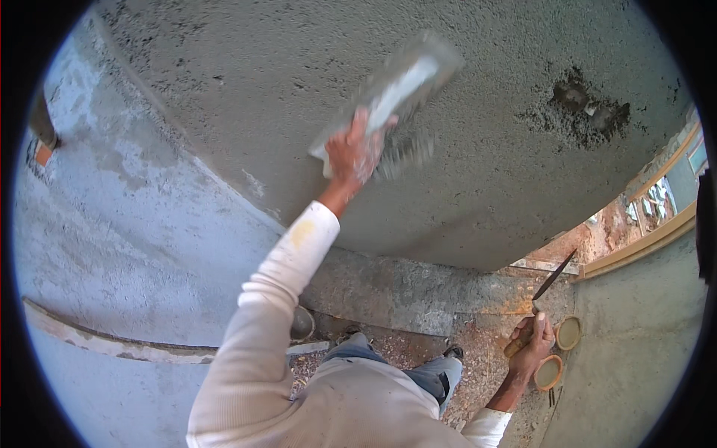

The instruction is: The person plasters a wall by scooping wet mortar with a trowel onto a hawk, throwing and applying the mortar onto the wall, and smoothing the surface with a float.

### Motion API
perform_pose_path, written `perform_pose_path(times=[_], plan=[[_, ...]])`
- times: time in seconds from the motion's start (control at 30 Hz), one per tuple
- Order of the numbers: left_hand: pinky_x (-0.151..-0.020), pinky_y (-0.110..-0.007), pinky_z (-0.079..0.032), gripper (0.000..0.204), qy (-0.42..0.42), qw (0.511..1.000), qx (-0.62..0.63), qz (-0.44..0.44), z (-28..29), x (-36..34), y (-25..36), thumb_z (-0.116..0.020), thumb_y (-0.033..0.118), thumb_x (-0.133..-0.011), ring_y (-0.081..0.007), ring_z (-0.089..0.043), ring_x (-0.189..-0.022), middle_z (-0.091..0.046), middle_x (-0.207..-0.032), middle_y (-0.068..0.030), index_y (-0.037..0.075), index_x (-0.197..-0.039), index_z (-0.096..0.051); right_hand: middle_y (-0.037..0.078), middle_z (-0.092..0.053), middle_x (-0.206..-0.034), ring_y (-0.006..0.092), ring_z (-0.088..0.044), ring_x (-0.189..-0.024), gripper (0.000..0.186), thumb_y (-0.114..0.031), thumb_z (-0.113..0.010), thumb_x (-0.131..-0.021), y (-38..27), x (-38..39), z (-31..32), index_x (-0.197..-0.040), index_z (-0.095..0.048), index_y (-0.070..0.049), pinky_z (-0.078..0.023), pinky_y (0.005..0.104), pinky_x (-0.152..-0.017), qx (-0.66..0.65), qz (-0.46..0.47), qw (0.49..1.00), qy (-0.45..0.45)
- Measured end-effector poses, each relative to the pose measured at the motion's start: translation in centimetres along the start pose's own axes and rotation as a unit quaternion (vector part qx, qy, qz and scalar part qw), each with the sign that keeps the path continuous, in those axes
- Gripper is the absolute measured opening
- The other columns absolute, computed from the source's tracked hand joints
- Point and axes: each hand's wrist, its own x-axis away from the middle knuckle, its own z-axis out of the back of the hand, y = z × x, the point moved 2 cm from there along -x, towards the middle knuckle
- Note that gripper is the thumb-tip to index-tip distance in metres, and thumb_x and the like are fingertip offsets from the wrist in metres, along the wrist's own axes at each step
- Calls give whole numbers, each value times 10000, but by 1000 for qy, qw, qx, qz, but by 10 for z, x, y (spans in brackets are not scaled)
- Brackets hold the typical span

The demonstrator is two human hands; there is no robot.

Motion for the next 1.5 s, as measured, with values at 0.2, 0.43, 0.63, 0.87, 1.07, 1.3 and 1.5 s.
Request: perform_pose_path(times=[0.2,0.43,0.63,0.87,1.07,1.3,1.5], plan=[[-390,-288,-426,319,111,983,140,31,4,7,-42,-741,371,-959,-110,-560,-461,-667,-626,-33,72,-893,-648,38,-585,-700,110,-532,-539,319,-352,-648,-1021,-2,4,20,-1016,-670,-34,-434,260,-491,44,15,999,-26],[-362,-274,-430,156,38,988,145,48,16,-55,70,-701,245,-971,-101,-595,-469,-705,-678,-16,95,-1013,-684,44,-574,-688,123,-529,-518,362,-390,-606,-1037,-49,-14,-75,-908,-607,-52,-427,264,-476,-18,52,998,-17],[-553,-447,-556,479,123,949,66,281,42,-47,-59,-696,554,-949,-258,-681,-581,-705,-726,-96,78,-954,-646,35,-560,-658,121,-525,-502,366,-402,-608,-1034,-16,-17,-14,-959,-636,-45,-418,265,-460,133,65,989,-26],[-690,-423,-499,574,255,852,219,402,5,45,-117,-755,566,-905,-224,-615,-756,-686,-833,-137,6,-921,-628,40,-556,-655,128,-533,-502,364,-404,-614,-1028,5,9,33,-965,-611,-46,-422,277,-452,115,1,991,72],[-639,-466,-495,596,150,915,151,344,7,11,-54,-764,585,-889,-256,-568,-627,-632,-757,-78,8,-896,-611,34,-542,-666,122,-524,-502,356,-388,-609,-1034,-14,4,8,-943,-635,-44,-414,272,-447,115,1,992,50],[-679,-397,-506,572,310,815,241,425,27,23,-149,-710,571,-942,-195,-583,-725,-644,-797,-78,2,-961,-656,15,-539,-682,81,-511,-521,448,-389,-582,-1049,-15,8,40,-1216,-682,14,-396,253,-448,119,8,991,66],[-635,-431,-522,481,180,897,208,346,-15,13,-16,-722,535,-941,-230,-627,-657,-662,-758,-102,62,-913,-639,25,-537,-675,111,-512,-507,415,-391,-594,-1040,-24,-7,-6,-1143,-638,8,-405,248,-446,63,9,995,74]])
